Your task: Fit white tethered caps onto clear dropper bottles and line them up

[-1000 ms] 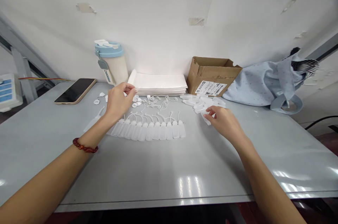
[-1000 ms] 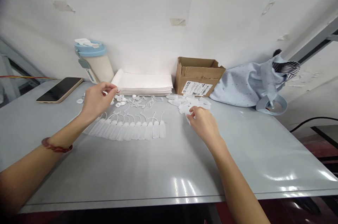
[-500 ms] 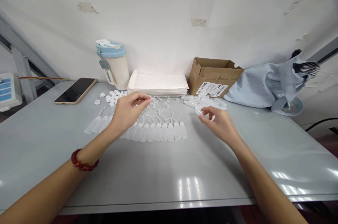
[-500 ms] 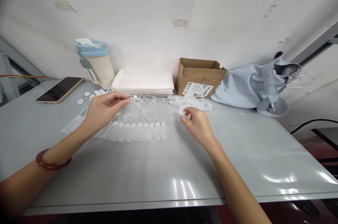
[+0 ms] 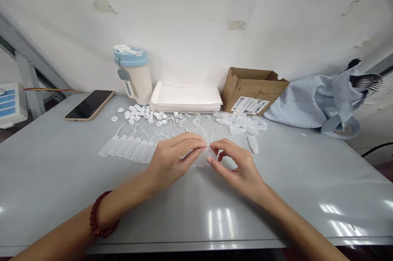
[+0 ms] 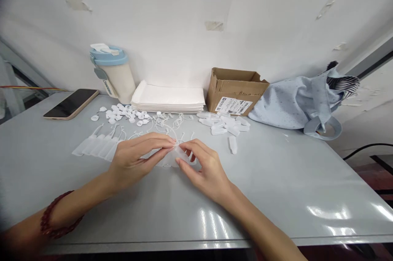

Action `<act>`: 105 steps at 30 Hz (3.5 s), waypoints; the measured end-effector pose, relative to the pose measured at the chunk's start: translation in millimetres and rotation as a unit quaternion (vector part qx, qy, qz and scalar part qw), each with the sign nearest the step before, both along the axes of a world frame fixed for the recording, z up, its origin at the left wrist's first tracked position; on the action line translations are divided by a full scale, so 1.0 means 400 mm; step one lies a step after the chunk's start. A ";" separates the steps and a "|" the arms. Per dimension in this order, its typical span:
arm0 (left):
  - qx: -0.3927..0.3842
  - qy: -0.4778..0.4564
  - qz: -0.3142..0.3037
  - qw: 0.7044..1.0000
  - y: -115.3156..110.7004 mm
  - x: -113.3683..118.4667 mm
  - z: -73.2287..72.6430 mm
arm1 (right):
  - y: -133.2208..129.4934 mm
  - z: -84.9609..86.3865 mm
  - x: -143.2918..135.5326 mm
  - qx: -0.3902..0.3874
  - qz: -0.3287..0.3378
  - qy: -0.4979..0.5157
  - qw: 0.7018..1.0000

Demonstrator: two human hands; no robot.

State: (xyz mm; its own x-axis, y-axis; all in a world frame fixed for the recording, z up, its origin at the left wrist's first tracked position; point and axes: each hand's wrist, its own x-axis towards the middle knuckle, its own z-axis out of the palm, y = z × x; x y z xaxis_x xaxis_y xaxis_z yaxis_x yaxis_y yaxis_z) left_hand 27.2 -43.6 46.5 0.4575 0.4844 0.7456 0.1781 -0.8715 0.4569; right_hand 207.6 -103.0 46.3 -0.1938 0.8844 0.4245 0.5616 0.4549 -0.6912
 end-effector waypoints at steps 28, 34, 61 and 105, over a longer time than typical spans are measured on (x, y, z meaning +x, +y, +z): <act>0.001 -0.040 0.042 0.998 -0.015 0.013 -0.007 | 0.014 0.007 0.016 -0.278 0.022 0.372 0.885; 0.036 -0.033 0.028 0.998 -0.012 0.013 -0.013 | 0.013 0.013 0.006 -0.294 0.023 0.358 0.886; 0.007 -0.005 0.002 1.000 -0.021 0.011 -0.013 | 0.001 0.004 -0.008 -0.255 0.043 0.327 0.909; 0.007 0.200 0.003 0.980 0.005 0.059 0.009 | 0.027 0.029 0.034 -0.263 -0.050 0.224 0.937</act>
